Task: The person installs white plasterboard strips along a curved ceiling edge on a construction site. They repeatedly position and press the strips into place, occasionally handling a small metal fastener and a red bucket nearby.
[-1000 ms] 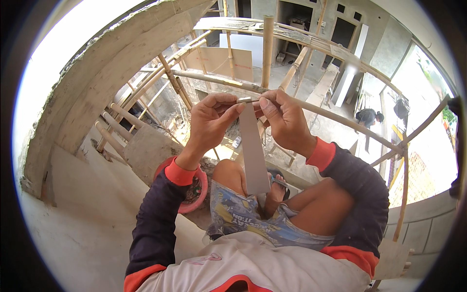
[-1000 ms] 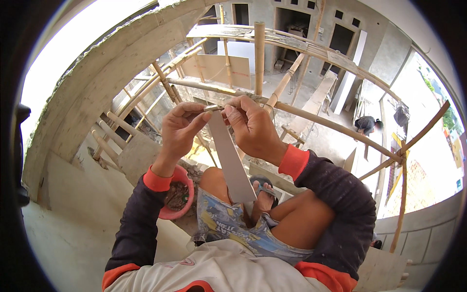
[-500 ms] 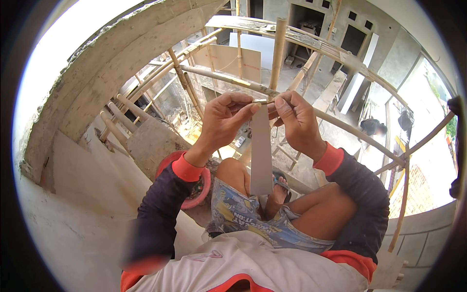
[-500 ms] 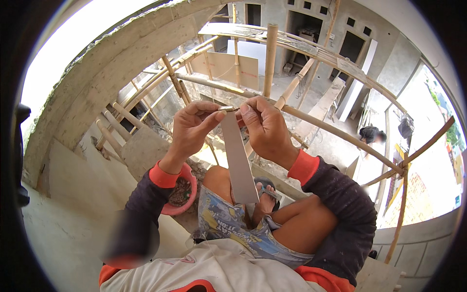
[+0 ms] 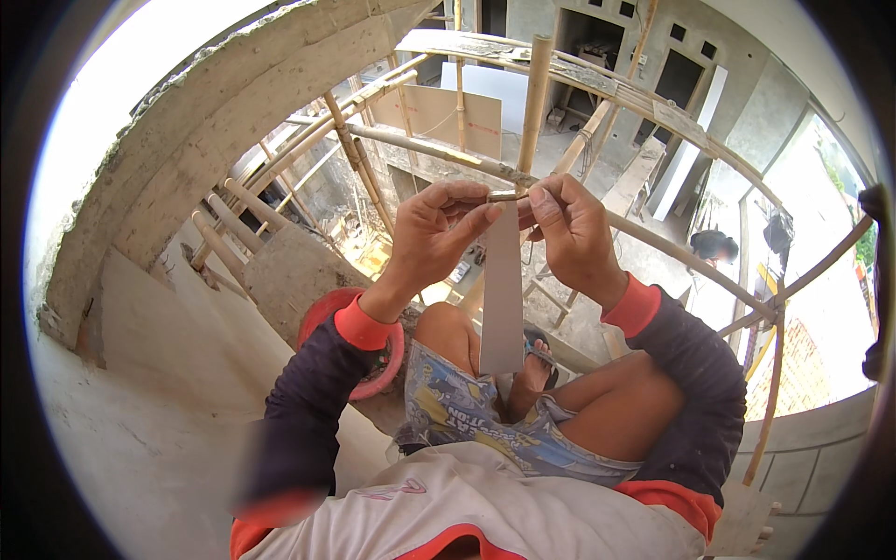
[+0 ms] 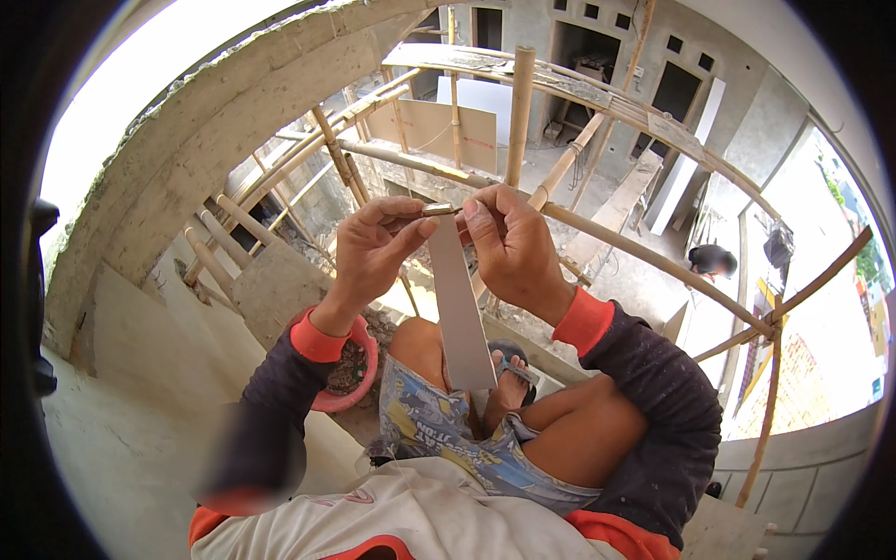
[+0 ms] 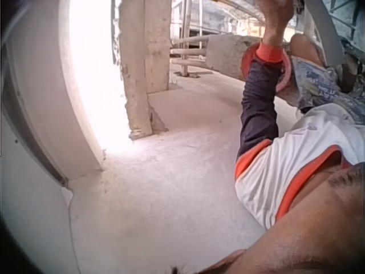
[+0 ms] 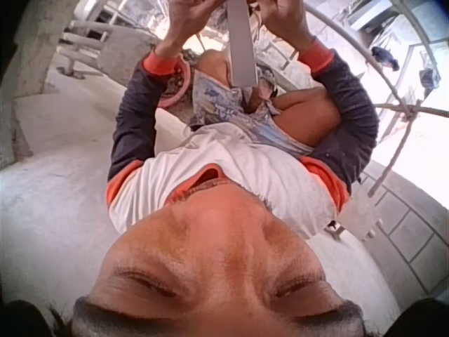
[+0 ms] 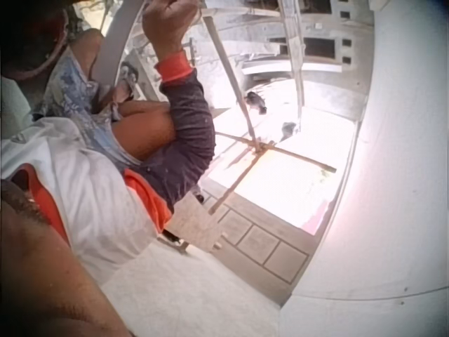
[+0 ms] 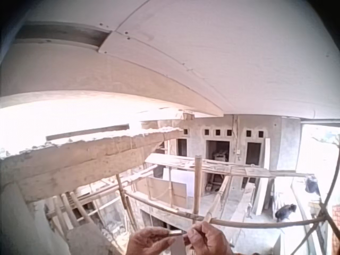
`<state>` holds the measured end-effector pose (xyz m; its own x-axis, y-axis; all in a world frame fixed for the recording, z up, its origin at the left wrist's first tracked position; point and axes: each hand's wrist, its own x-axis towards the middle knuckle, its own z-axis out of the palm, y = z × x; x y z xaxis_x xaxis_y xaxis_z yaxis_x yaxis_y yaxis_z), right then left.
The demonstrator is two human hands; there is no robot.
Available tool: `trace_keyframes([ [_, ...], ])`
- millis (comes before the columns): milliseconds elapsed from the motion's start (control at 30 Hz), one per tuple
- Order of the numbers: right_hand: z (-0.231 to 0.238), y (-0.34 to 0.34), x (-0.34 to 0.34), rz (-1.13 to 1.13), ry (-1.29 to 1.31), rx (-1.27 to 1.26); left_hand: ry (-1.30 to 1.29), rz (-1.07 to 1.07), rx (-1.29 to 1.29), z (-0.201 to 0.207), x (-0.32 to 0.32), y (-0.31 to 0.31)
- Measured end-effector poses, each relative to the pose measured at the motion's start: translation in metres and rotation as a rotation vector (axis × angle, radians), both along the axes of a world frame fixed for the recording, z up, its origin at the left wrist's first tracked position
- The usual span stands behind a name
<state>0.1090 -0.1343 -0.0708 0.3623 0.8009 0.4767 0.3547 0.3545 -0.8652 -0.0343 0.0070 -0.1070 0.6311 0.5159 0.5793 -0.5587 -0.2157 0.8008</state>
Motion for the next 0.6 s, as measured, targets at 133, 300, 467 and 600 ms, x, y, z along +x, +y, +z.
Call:
trace_keyframes([
  [133, 0.0012, -0.0008, -0.0003, -0.004, -0.006, 0.004, 0.021, -0.028, -0.058, 0.0017, -0.0014, -0.0016],
  [300, 0.0010, -0.0012, -0.0001, -0.010, -0.005, -0.001, 0.030, -0.027, -0.067, 0.0032, -0.0026, -0.0032],
  [467, 0.0010, -0.0007, 0.0000, -0.019, -0.040, -0.003, -0.022, 0.020, 0.011, 0.0028, -0.0009, -0.0035],
  [600, 0.0013, -0.0008, -0.0014, -0.021, -0.017, 0.006, -0.018, 0.030, 0.001, 0.0024, -0.0002, -0.0030],
])
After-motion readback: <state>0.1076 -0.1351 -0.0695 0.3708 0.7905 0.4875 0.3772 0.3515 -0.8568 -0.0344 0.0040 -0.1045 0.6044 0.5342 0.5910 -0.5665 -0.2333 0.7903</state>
